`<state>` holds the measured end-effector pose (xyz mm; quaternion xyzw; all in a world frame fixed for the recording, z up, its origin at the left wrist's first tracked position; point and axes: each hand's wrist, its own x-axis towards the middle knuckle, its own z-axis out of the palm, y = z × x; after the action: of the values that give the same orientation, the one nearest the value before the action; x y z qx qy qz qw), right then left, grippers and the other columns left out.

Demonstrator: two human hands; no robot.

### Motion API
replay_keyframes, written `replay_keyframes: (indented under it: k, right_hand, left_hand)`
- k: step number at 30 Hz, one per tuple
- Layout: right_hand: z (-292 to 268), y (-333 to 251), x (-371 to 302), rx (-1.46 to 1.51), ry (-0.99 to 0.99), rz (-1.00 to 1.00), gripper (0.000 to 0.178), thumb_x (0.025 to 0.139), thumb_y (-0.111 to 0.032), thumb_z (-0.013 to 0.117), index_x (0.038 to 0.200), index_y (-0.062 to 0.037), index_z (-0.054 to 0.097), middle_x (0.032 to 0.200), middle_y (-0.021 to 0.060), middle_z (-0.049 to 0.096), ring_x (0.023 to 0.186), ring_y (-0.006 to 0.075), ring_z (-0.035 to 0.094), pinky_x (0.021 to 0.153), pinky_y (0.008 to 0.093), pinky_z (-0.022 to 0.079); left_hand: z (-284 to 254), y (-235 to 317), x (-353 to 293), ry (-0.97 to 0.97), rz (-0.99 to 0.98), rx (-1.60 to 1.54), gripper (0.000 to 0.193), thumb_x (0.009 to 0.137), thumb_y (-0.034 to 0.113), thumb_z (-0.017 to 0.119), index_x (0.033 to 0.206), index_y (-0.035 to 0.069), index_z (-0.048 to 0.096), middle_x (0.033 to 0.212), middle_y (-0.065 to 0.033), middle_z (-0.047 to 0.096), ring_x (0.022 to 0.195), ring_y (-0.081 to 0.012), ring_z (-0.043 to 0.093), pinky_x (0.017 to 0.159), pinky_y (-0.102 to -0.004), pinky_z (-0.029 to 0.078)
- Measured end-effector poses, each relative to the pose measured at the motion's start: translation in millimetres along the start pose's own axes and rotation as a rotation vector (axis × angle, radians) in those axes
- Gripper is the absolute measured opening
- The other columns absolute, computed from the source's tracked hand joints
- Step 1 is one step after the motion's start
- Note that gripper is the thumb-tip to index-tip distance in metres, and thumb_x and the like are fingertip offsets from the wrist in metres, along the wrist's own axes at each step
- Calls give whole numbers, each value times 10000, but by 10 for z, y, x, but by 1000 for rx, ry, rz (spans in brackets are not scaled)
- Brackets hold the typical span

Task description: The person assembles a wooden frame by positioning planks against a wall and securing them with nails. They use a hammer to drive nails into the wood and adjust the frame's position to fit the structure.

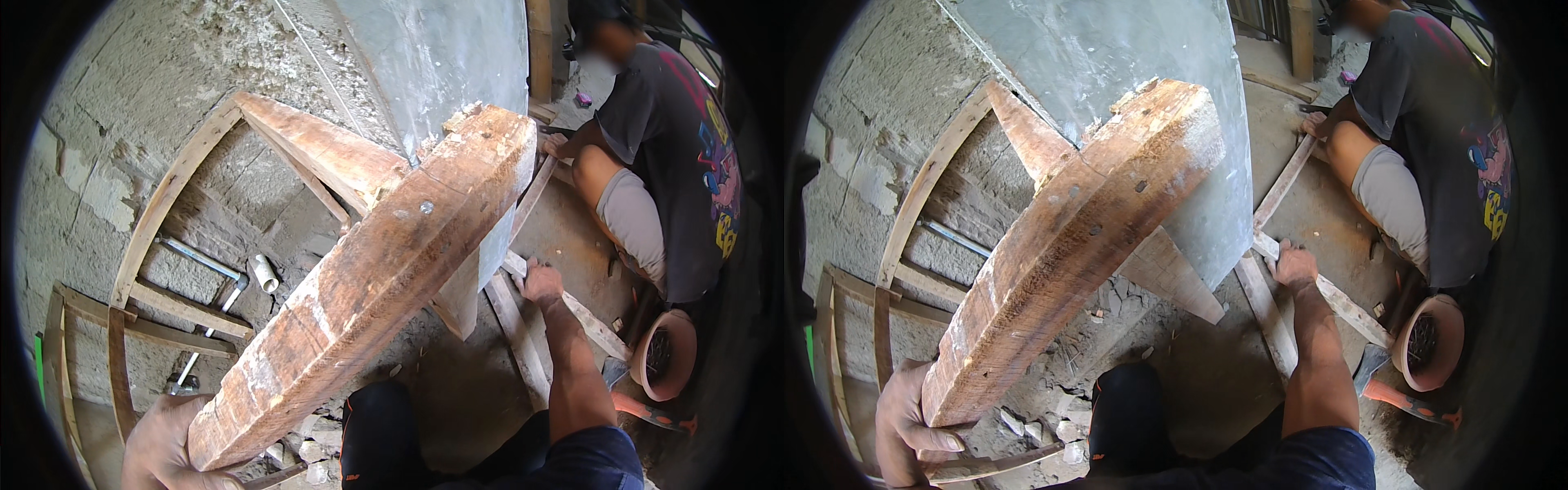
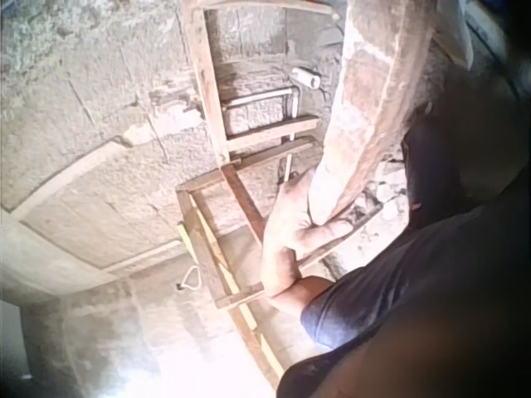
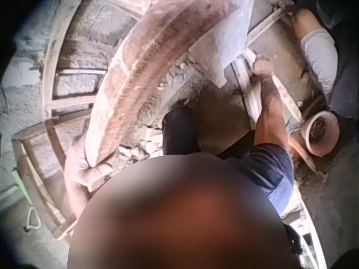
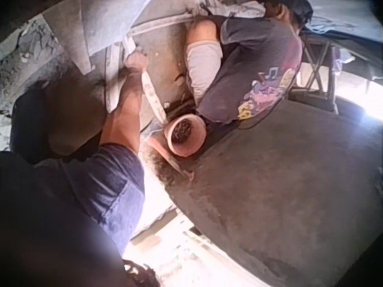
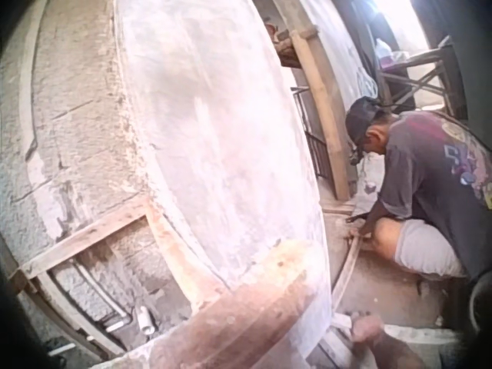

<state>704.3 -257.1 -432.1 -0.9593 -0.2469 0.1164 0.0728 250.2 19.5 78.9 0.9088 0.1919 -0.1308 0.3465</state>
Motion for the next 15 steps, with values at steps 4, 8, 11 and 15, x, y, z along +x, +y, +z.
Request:
replay_keyframes:
  k: [4,8,11,15]
  right_hand:
    - [-21,-9,-5,-7,10,6,579,954,-512,662,1275,-35,591,1169,250,750,1110,422,722,971,508,576]
    - [5,17,-4,-2,24,-5,564,951,-513,660,1249,-38,604,1157,247,754,1105,425,721,966,508,576]
    - [46,33,7,-2,53,-19,554,945,-513,662,1225,-37,615,1146,244,757,1097,427,721,960,510,576]
    - [87,29,16,-6,97,-25,553,931,-521,670,1191,-35,621,1122,234,763,1081,427,725,948,519,579]
  left_hand:
    - [-5,14,-10,11,4,11,777,564,352,1031,1151,-56,730,961,-140,802,837,-223,795,795,-329,593]
    - [5,40,6,3,3,-15,751,581,352,1027,1142,-50,732,963,-139,801,833,-232,797,794,-331,595]
    - [-9,40,47,-40,57,52,737,597,356,1025,1142,-43,729,965,-141,798,830,-247,797,795,-337,598]
    - [-49,41,47,-95,126,86,610,718,368,976,1115,6,687,908,-170,741,791,-393,747,712,-433,570]
